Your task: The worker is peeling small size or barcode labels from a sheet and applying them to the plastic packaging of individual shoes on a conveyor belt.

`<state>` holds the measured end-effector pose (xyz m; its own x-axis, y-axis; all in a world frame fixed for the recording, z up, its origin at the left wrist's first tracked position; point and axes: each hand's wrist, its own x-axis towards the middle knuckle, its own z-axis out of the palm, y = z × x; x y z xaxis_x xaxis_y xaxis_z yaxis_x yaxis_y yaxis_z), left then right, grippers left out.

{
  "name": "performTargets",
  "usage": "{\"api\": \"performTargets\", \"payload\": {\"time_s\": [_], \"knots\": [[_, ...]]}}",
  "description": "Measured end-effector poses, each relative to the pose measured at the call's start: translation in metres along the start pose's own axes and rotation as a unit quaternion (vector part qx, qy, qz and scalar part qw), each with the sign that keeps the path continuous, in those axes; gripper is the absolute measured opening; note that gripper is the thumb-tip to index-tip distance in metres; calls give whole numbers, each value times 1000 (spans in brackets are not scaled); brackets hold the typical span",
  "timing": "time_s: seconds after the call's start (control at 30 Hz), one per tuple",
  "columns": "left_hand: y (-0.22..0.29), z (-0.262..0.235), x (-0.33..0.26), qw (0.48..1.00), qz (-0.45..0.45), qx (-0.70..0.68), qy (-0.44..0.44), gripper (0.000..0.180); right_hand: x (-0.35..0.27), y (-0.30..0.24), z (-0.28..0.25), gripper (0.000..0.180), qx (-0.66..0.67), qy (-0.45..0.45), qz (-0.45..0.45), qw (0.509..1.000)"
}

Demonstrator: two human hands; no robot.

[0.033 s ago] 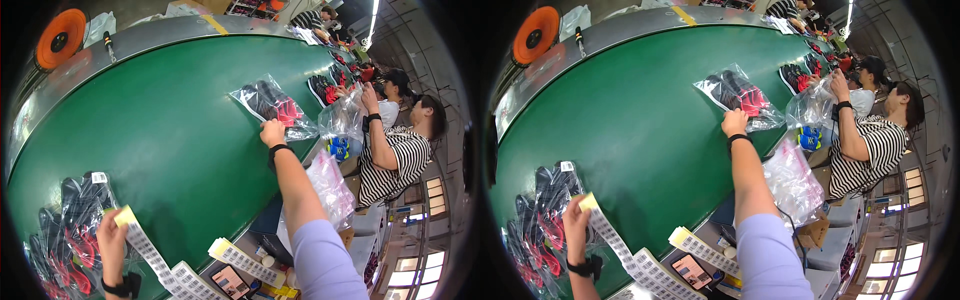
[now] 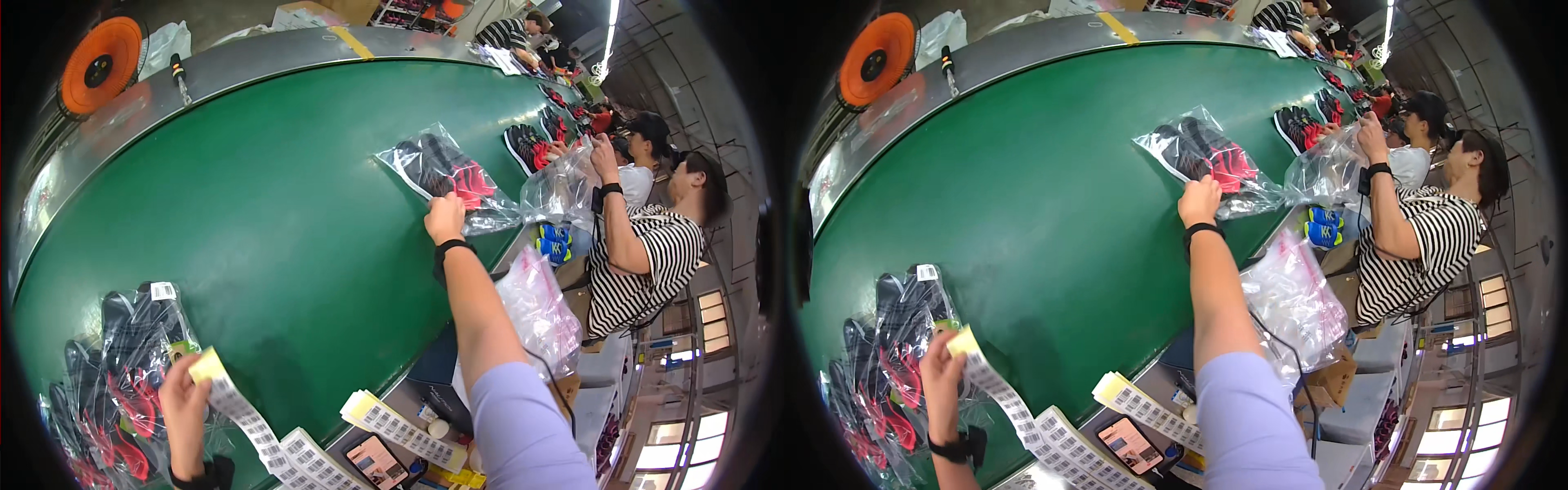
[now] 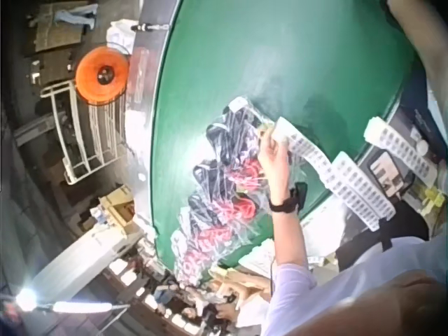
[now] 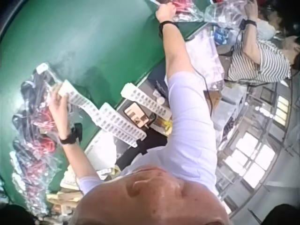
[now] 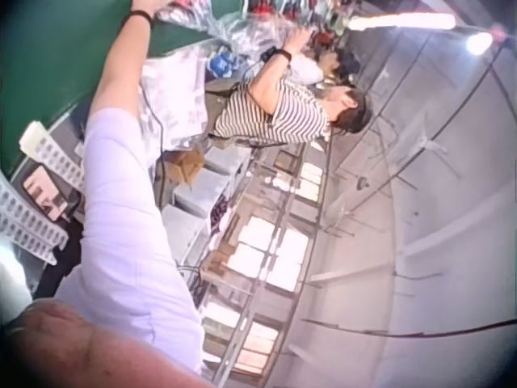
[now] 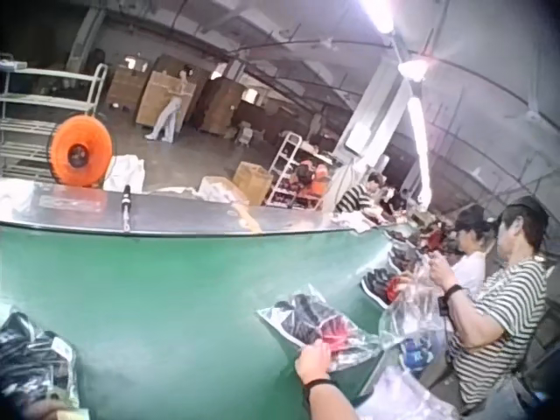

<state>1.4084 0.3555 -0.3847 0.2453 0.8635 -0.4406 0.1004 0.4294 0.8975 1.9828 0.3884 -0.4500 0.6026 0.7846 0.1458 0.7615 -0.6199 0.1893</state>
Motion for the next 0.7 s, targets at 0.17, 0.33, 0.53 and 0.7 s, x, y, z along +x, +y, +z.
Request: {"api": "performTargets", "payload": {"time_s": [0.17,0.33,0.53,0.7], "knots": [[47,-4,-92,995,4,-1,101,38,5,17,11,20,-7,-39,119,992],[31,-20,-131,993,-33,-2,113,31,-2,27,-7,18,-68,-81,-4,994],[42,17,-118,991,-47,-38,119,21,-126,-125,-28,33,394,-64,-264,878],[19,2,-110,991,69,43,103,30,-269,-210,-190,27,650,-224,-355,633]]}}
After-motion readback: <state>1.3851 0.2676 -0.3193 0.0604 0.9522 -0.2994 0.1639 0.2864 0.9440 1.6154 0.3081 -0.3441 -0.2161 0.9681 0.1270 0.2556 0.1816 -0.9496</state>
